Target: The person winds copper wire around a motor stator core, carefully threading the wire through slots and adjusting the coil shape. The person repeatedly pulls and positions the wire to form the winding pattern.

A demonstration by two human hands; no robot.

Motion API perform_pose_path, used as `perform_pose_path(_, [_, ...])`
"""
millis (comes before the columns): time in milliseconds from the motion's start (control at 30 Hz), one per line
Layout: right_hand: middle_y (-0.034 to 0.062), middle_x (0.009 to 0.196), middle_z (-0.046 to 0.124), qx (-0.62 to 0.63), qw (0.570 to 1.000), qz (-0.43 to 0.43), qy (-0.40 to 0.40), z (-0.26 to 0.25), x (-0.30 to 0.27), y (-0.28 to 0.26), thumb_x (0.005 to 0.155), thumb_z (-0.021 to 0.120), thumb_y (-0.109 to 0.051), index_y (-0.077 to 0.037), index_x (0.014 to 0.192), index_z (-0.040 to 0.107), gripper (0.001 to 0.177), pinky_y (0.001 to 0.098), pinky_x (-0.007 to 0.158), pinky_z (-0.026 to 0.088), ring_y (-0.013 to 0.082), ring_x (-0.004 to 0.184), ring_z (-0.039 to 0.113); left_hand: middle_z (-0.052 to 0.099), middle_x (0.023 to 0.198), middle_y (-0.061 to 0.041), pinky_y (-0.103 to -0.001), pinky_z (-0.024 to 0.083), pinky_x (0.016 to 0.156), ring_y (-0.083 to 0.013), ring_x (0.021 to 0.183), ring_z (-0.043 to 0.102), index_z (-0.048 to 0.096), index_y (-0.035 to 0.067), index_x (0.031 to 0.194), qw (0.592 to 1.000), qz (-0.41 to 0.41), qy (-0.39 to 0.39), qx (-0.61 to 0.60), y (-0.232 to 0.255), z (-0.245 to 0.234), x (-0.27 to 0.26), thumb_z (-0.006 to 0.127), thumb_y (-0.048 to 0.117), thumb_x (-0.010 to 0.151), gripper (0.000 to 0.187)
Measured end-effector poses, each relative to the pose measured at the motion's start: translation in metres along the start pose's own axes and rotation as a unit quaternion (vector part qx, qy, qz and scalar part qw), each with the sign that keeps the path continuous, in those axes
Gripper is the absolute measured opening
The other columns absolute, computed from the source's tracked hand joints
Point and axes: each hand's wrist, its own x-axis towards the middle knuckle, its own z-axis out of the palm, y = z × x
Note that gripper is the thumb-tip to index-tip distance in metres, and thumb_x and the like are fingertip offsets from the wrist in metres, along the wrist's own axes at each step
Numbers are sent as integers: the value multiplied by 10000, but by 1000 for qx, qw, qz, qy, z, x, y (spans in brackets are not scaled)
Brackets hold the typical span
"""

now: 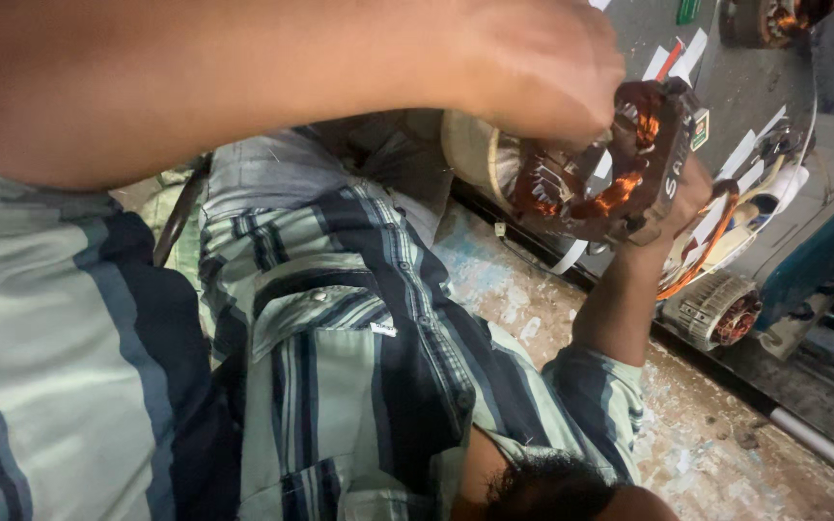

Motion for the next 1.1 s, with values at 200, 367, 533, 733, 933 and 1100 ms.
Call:
perform_pose_path(200, [131,1141,740,26,997,19,-71,-18,4,-33,1056,625,-659,51,1329,658,761,373,893,625,254,1045,771,735,762,-138,-429,581,628,-313,746,732,778,68,766,997,70,18,-7,-1,10,-2,702,173,825,143])
perform_pose_path(367, [101,1189,761,3,996,40,-77,-16,6,-47,1063,652,-655,-40,1302,693,661,340,880,651,247,1068,790,726,774,-101,-399,591,675,-284,768,739,752,51,696,979,101,175,-19,-2,26,-7,712,214,733,172])
perform_pose_path(533, [90,1198,758,-100,992,0,-79,-16,6,-54,1094,632,-558,-104,1287,708,499,324,858,649,230,1061,783,720,865,-160,-456,521,623,-308,778,721,783,72,949,972,-36,-29,-231,-20,31,-15,725,57,754,204])
perform_pose_path(733, [74,1093,753,-84,992,31,-92,-17,2,-58,1060,681,-509,-138,1237,651,411,338,758,634,191,942,781,718,1032,-193,-452,523,667,-365,945,711,627,-24,1196,932,-78,194,-296,-25,42,-14,934,131,599,689])
perform_pose_path(933, [143,1148,749,-44,995,22,-82,-13,-2,-56,1027,720,-392,-93,1328,651,430,302,729,644,194,886,767,706,1053,-260,-465,506,815,-382,1044,671,623,-90,1165,971,-125,40,-202,-27,58,15,916,94,589,672])
perform_pose_path(1100, [109,1157,743,24,993,76,-92,-16,-7,-58,1070,842,-261,-73,1354,649,391,308,767,631,228,978,775,712,1031,-223,-464,513,819,-376,999,682,611,-47,1204,973,-105,88,-184,-26,59,17,927,95,588,707])
